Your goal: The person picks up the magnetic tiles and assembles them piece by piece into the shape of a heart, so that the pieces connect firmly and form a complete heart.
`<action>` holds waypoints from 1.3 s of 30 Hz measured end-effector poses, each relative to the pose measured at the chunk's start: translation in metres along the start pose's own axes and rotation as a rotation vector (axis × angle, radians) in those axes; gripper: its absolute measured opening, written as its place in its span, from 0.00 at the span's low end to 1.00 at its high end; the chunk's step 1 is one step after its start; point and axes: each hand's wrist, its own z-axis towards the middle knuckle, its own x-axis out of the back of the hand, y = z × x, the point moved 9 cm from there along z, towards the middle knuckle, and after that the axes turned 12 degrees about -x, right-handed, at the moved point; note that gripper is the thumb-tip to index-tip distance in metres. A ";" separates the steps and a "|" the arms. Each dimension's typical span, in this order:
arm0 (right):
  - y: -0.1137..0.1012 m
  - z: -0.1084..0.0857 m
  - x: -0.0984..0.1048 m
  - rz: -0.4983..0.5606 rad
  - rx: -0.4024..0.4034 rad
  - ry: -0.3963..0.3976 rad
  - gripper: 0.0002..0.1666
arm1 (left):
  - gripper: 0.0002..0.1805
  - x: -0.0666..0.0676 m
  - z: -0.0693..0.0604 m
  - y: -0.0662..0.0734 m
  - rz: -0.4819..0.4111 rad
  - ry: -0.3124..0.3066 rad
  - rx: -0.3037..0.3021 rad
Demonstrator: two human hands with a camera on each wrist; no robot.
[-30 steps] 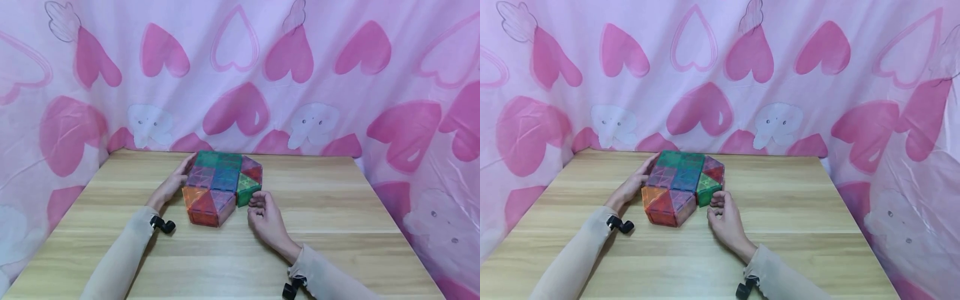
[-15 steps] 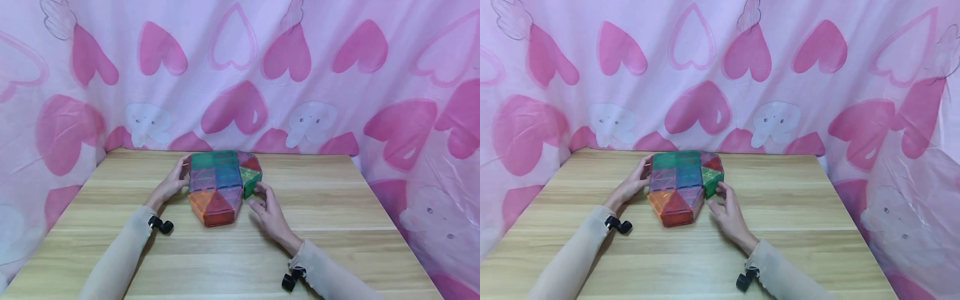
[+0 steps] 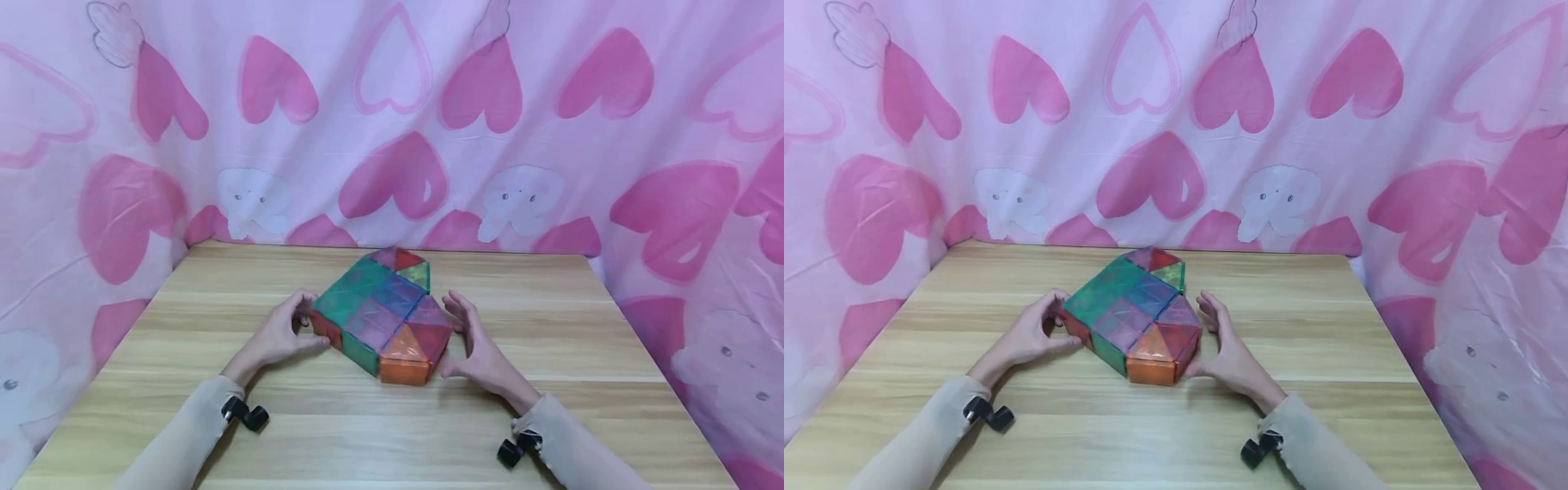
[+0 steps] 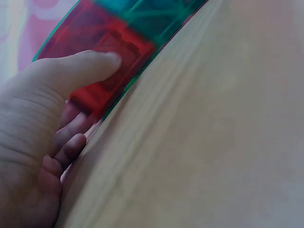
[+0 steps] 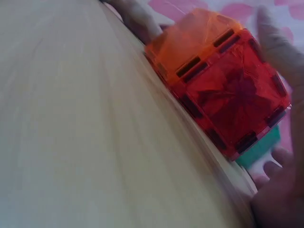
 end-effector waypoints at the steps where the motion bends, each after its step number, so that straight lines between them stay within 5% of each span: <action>1: 0.001 -0.002 0.003 -0.017 0.007 -0.007 0.83 | 0.34 -0.001 -0.002 0.003 -0.001 -0.010 -0.011; 8: 0.002 -0.016 0.011 -0.052 0.046 -0.075 0.91 | 0.22 -0.020 -0.009 0.023 -0.101 -0.137 -0.118; 15: 0.009 -0.030 0.028 -0.145 -0.086 -0.028 0.88 | 0.19 -0.046 -0.012 0.042 -0.172 -0.299 -0.227; 19: 0.014 -0.027 0.057 -0.084 -0.091 0.024 0.83 | 0.20 -0.037 -0.006 0.029 -0.200 -0.208 -0.087; 24: 0.019 -0.022 0.079 -0.055 -0.069 0.028 0.76 | 0.40 -0.021 0.007 0.003 -0.306 -0.004 0.063; 32: 0.027 -0.013 0.087 -0.097 -0.128 0.070 0.52 | 0.77 -0.030 0.044 -0.004 -0.266 0.073 -0.016; 39: 0.037 0.013 0.101 -0.132 -0.164 0.194 0.27 | 0.92 -0.044 0.060 0.004 -0.196 0.024 -0.067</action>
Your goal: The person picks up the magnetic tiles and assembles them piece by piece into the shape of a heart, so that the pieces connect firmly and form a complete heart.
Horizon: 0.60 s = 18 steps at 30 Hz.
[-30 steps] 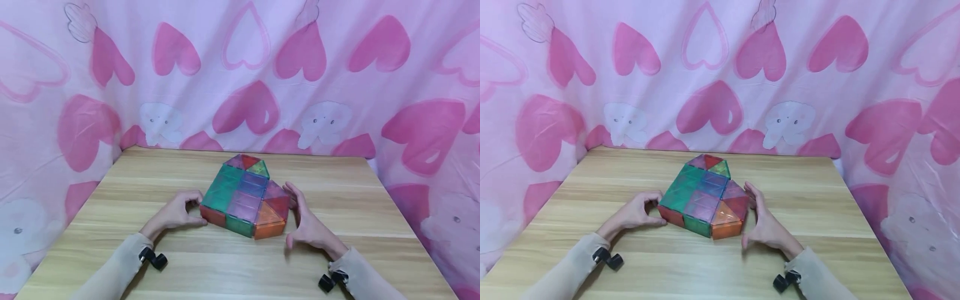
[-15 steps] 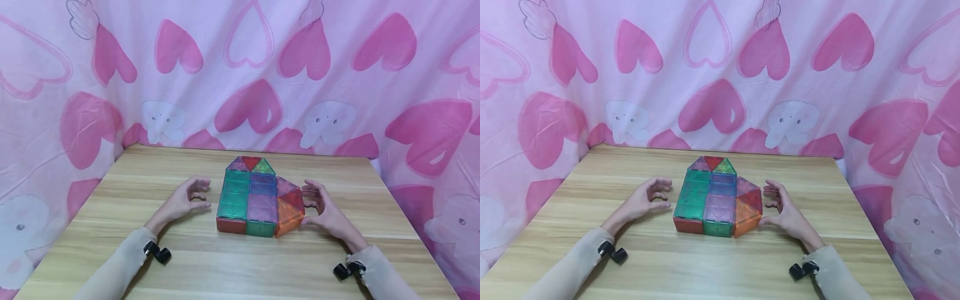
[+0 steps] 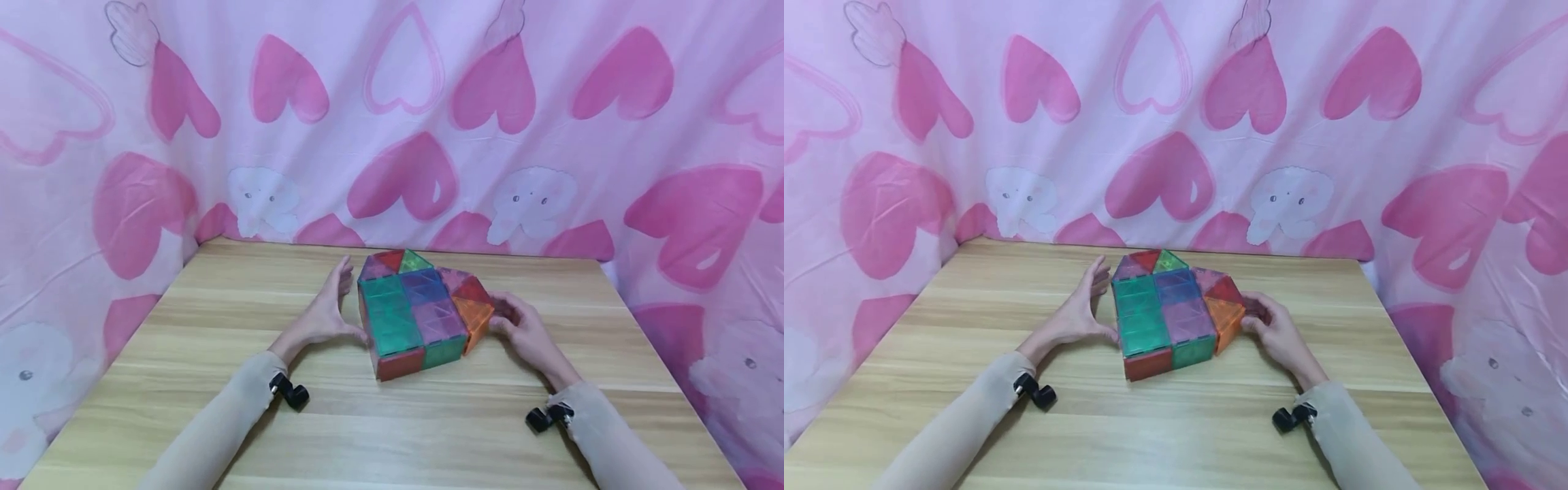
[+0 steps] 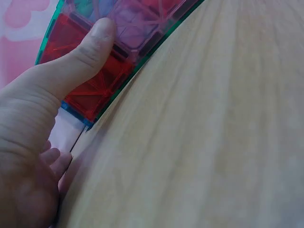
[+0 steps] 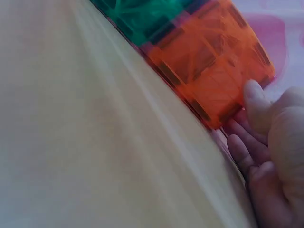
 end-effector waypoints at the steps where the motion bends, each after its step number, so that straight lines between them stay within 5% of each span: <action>1: 0.000 0.006 0.000 0.009 0.003 0.023 0.26 | 0.93 0.000 0.001 0.000 -0.009 -0.006 -0.001; 8: -0.008 0.029 -0.011 0.015 -0.033 0.221 0.21 | 0.84 0.008 0.003 -0.008 -0.096 0.003 0.043; 13: -0.015 0.026 -0.030 0.072 0.026 0.049 0.35 | 0.75 0.012 0.001 -0.010 -0.089 0.032 0.064; 18: -0.015 0.019 -0.042 0.015 0.060 -0.090 0.68 | 0.69 0.014 0.000 -0.011 -0.170 0.053 0.045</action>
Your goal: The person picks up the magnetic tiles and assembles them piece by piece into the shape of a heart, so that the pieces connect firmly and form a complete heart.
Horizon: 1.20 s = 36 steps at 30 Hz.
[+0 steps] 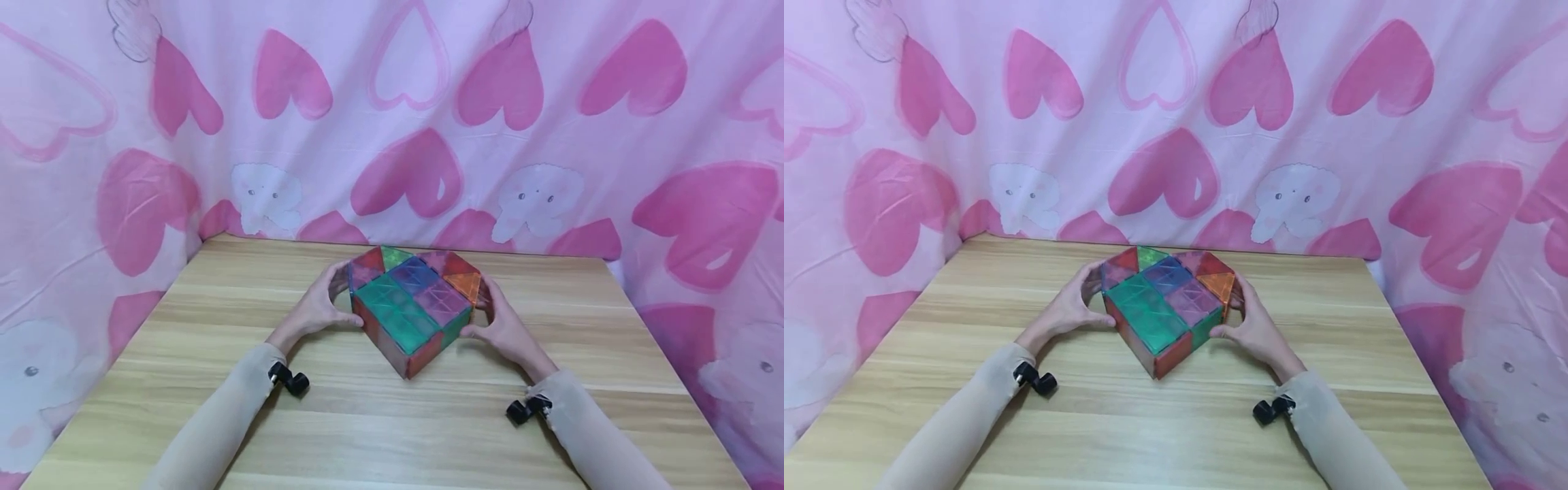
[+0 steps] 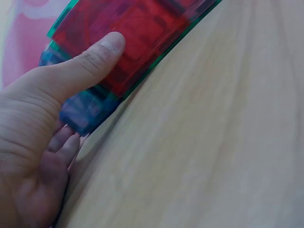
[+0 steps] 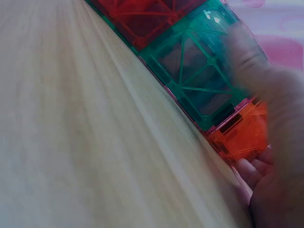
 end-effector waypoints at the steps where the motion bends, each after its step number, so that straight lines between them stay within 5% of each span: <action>1: 0.001 -0.001 0.000 -0.018 -0.006 0.003 0.72 | 0.68 -0.001 0.000 0.000 -0.027 -0.002 -0.003; 7: 0.011 -0.009 0.011 -0.053 -0.057 0.074 0.76 | 0.64 -0.004 -0.001 -0.006 -0.117 0.008 0.019; 20: 0.014 -0.017 0.023 -0.057 -0.025 0.108 0.74 | 0.62 -0.011 -0.001 -0.013 -0.027 0.040 0.023; 36: 0.018 -0.023 0.026 -0.068 -0.038 0.121 0.74 | 0.62 -0.020 0.000 -0.011 -0.033 -0.020 0.043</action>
